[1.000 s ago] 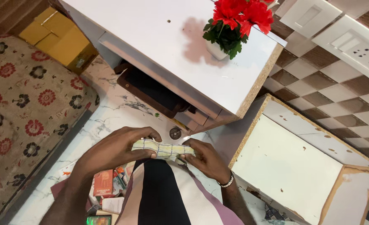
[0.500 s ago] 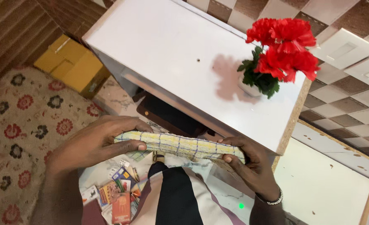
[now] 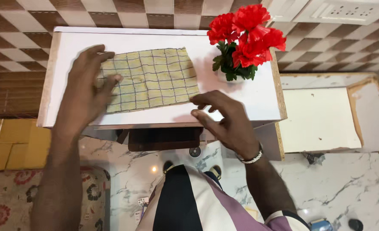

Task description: The person wipes a small white stool and a white cabinet with a cloth, then places a red flower decoration on top of the cabinet.

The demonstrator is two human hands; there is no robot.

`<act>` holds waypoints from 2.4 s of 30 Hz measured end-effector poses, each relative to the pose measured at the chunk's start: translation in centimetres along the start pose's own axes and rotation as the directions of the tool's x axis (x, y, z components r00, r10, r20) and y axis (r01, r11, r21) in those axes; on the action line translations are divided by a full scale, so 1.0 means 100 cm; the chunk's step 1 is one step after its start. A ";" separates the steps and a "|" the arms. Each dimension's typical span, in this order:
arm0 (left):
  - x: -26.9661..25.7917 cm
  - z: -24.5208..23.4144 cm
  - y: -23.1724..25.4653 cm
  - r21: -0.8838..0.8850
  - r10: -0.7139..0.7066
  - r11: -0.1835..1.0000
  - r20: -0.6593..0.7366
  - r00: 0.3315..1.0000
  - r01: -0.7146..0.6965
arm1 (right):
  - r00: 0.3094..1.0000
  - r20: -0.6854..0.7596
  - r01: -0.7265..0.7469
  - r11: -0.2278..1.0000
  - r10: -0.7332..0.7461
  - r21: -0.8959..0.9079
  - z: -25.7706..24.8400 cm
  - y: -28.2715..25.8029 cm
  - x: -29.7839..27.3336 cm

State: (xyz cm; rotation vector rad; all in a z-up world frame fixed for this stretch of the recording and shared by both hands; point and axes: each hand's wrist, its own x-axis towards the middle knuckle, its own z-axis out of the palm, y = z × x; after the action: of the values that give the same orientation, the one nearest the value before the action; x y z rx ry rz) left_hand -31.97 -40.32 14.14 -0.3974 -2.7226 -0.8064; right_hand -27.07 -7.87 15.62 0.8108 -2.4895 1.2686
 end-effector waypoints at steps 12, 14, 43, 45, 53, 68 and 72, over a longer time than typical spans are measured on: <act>0.014 0.086 -0.017 0.107 0.232 0.950 0.384 0.894 -0.293 | 0.992 -0.105 -0.068 0.997 0.064 -0.032 -0.073 0.113 0.005; 0.013 0.086 -0.017 0.134 0.224 0.948 0.371 0.901 -0.290 | 0.996 -0.020 -0.081 0.996 0.082 0.043 -0.072 0.125 0.014; 0.028 0.078 0.027 0.003 -0.080 0.996 0.398 0.914 0.086 | 0.974 -0.091 -0.223 0.949 0.208 -0.221 -0.247 0.218 -0.080; 0.030 0.068 0.044 -0.069 -0.246 0.951 0.427 0.870 0.302 | 0.952 -0.160 -0.295 0.920 0.261 -0.257 -0.262 0.234 -0.109; 0.025 0.096 0.097 -0.160 -0.434 0.814 0.471 0.768 0.559 | 0.742 -0.421 -0.535 0.839 0.522 0.098 -0.250 0.366 -0.224; 0.019 0.117 0.121 -0.032 -0.611 0.724 0.433 0.663 0.689 | 0.465 -0.639 -0.586 0.754 0.613 0.297 -0.115 0.608 -0.360; 0.016 0.119 0.116 -0.040 -0.604 0.730 0.431 0.671 0.682 | 0.476 -0.611 -0.754 0.651 0.632 0.086 -0.119 0.600 -0.362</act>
State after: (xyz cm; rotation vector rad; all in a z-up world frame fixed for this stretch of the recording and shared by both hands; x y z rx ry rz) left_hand -31.72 -24.00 10.74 0.4943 -3.2021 -1.3034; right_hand -32.20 43.32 -33.42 -0.7074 -2.3414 1.1639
